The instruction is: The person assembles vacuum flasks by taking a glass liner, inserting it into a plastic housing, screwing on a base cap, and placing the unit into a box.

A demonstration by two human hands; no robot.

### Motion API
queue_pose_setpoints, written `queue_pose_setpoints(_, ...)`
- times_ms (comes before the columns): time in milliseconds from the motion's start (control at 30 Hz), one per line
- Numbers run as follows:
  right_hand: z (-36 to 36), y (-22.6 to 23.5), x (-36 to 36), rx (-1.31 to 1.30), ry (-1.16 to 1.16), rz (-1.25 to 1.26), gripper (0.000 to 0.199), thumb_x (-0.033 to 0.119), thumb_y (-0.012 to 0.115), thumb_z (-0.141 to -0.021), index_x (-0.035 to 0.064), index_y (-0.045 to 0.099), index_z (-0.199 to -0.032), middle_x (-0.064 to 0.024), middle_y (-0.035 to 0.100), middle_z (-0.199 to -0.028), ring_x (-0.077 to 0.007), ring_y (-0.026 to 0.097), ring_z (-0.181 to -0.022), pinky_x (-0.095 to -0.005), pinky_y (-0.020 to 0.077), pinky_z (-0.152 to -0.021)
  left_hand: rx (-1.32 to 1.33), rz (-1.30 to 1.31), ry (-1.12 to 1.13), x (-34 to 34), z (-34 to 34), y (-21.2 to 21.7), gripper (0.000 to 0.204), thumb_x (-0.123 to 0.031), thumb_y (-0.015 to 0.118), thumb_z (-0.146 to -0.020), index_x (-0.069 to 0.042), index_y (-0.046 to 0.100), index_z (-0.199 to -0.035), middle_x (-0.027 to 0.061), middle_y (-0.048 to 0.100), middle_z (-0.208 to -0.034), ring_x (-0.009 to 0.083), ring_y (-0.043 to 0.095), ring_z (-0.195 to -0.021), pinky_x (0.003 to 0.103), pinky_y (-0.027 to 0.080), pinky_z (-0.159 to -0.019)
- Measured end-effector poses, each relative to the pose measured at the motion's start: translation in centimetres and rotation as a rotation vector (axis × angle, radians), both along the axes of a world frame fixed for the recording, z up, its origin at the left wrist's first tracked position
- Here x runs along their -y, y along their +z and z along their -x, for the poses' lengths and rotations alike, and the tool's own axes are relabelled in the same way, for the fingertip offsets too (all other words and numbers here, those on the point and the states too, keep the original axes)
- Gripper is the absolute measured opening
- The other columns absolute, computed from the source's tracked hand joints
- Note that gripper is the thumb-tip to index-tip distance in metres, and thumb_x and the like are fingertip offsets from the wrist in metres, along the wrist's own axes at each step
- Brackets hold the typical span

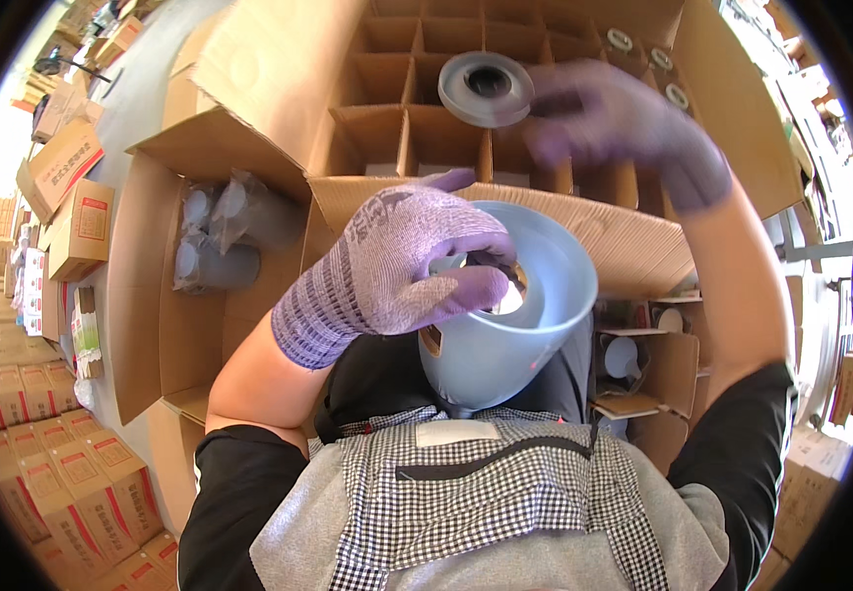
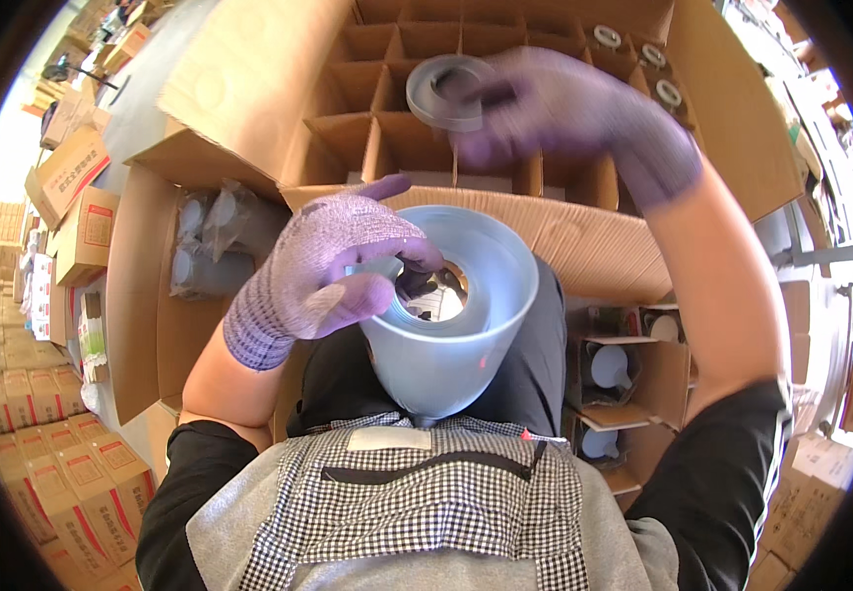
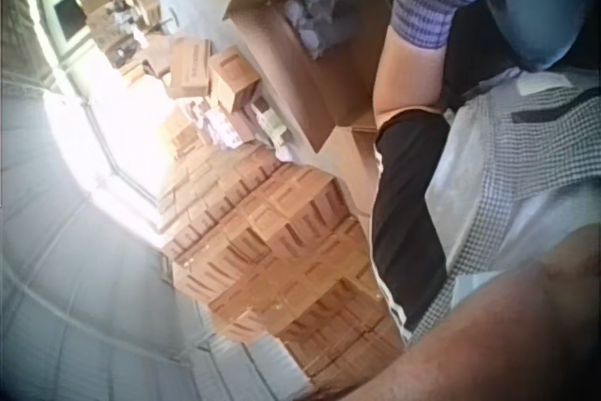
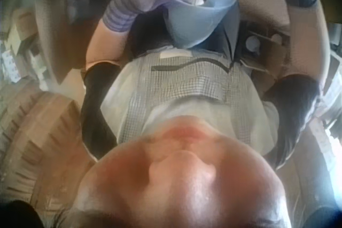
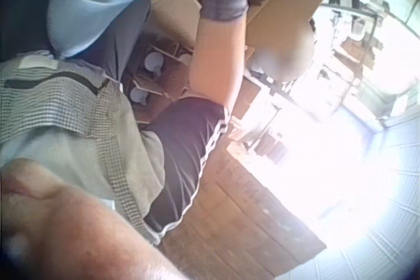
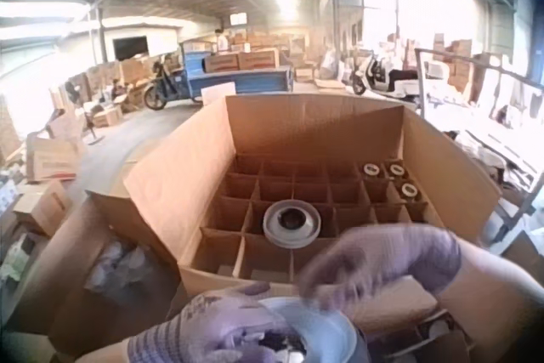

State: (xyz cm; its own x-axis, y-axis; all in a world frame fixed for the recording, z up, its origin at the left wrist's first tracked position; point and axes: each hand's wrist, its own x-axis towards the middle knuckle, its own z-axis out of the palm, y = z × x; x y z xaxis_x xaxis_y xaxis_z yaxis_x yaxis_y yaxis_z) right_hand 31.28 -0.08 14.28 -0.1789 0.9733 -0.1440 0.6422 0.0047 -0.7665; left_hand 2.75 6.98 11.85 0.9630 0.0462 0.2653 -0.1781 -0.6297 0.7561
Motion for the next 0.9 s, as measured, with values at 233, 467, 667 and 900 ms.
queue_pose_setpoints(233, -3.0, -11.5, -11.7, 0.804, -0.006, -0.315, 0.055, 0.027, 0.071, -0.082, 0.0216, 0.069, -0.136, -0.0200, 0.061, -0.140, -0.0380, 0.063, -0.125, -0.0434, 0.0506, -0.109, -0.111, 0.168, -0.158, -2.0, -2.3, -1.0, 0.108, -0.096, 0.028, -0.083, 0.001, 0.077, -0.096, 0.0131, 0.076, -0.093, 0.0342, 0.074, -0.094, 0.059, 0.038, -0.118)
queue_pose_setpoints(467, 0.8, -5.0, -7.3, 0.075, -0.250, -0.436, 0.051, 0.031, 0.076, -0.082, 0.0019, 0.068, -0.124, -0.0159, 0.074, -0.108, -0.0297, 0.072, -0.097, -0.0386, 0.0577, -0.088, 0.290, 0.573, 0.338, -5.8, -4.3, -4.6, 0.065, -0.044, 0.063, -0.102, 0.004, 0.053, -0.144, 0.0188, 0.062, -0.139, 0.0275, 0.066, -0.119, 0.034, 0.050, -0.105)
queue_pose_setpoints(667, 7.5, 1.5, 2.5, -0.893, -0.600, -0.179, 0.045, 0.029, 0.065, -0.098, -0.0048, 0.065, -0.126, -0.0123, 0.073, -0.105, -0.0186, 0.071, -0.094, -0.0289, 0.0574, -0.084, 0.355, 0.453, 0.353, -5.3, -5.5, -3.6, 0.050, -0.028, 0.060, -0.103, 0.005, 0.056, -0.140, 0.0170, 0.065, -0.137, 0.0265, 0.068, -0.119, 0.034, 0.054, -0.103)
queue_pose_setpoints(900, 4.5, -8.0, 12.4, -1.036, -0.637, -0.431, 0.057, 0.039, 0.056, -0.107, -0.0024, 0.053, -0.146, -0.0182, 0.057, -0.146, -0.0289, 0.056, -0.135, -0.0422, 0.0435, -0.117, 0.169, -0.202, -0.294, -1.8, -3.2, 1.8, 0.083, -0.069, 0.081, -0.069, -0.005, 0.078, -0.121, 0.0293, 0.063, -0.137, 0.0468, 0.059, -0.128, 0.052, 0.047, -0.108)
